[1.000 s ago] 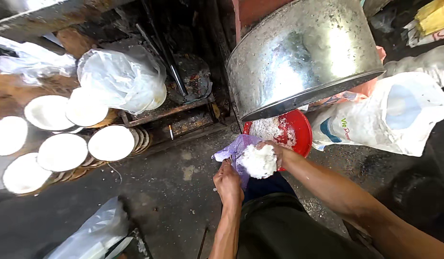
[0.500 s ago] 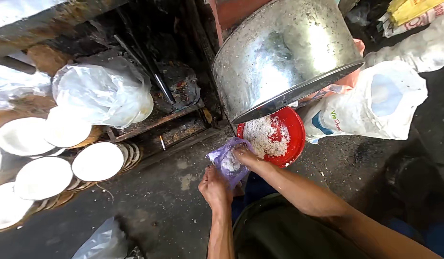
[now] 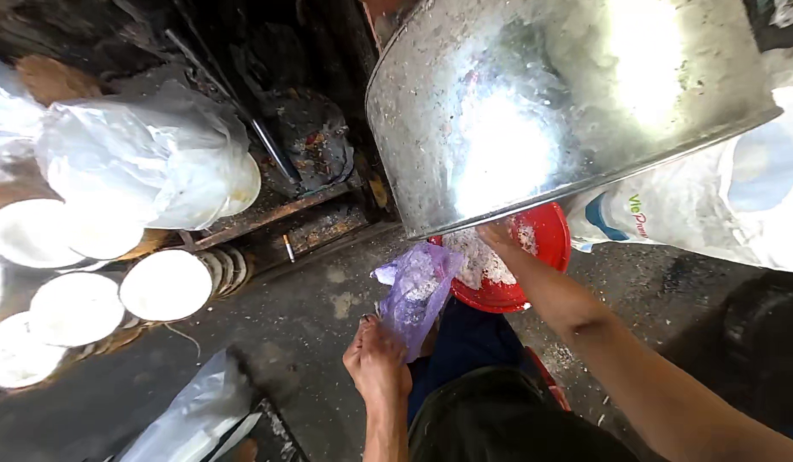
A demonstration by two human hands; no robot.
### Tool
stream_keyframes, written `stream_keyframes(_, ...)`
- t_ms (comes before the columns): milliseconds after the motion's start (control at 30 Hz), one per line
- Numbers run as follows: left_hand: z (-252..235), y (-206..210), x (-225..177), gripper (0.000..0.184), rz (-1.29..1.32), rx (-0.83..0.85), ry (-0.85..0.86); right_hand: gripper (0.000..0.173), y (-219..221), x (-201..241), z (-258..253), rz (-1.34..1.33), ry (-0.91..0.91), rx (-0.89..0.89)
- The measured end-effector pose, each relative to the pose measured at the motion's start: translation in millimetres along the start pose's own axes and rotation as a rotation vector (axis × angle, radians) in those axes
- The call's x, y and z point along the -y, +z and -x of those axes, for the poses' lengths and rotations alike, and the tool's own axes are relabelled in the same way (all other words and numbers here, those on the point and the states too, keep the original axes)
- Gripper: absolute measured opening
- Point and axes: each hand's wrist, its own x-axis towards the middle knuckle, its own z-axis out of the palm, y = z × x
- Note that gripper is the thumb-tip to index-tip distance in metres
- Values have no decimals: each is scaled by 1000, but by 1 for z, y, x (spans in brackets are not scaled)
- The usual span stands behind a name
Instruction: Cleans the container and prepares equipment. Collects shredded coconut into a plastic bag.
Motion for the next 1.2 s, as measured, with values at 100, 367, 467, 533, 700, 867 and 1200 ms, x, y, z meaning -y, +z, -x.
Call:
stream_keyframes(100, 1, 0, 1, 51, -5, -6, 0, 71, 31, 12, 32, -45, -106, 84)
stream_keyframes(367, -2, 1, -2, 52, 19, -49, -26, 87, 40, 9, 125, -12, 72, 384)
stream_keyframes(467, 0, 2, -1, 52, 23, -59, -26, 80, 43, 12, 122, 18, 116, 426)
stream_keyframes(533, -1, 6, -3, 52, 28, -54, -21, 76, 40, 9, 116, 56, 91, 444)
stream_keyframes(700, 3, 5, -10, 52, 0, -51, -28, 68, 24, -12, 105, -50, -19, 591)
stream_keyframes(867, 10, 1, -17, 52, -35, -17, -21, 63, -8, -32, 98, -565, 182, 654)
stream_keyframes(1200, 11, 8, -12, 52, -60, 71, -22, 58, -85, -37, 98, -1518, 368, 572)
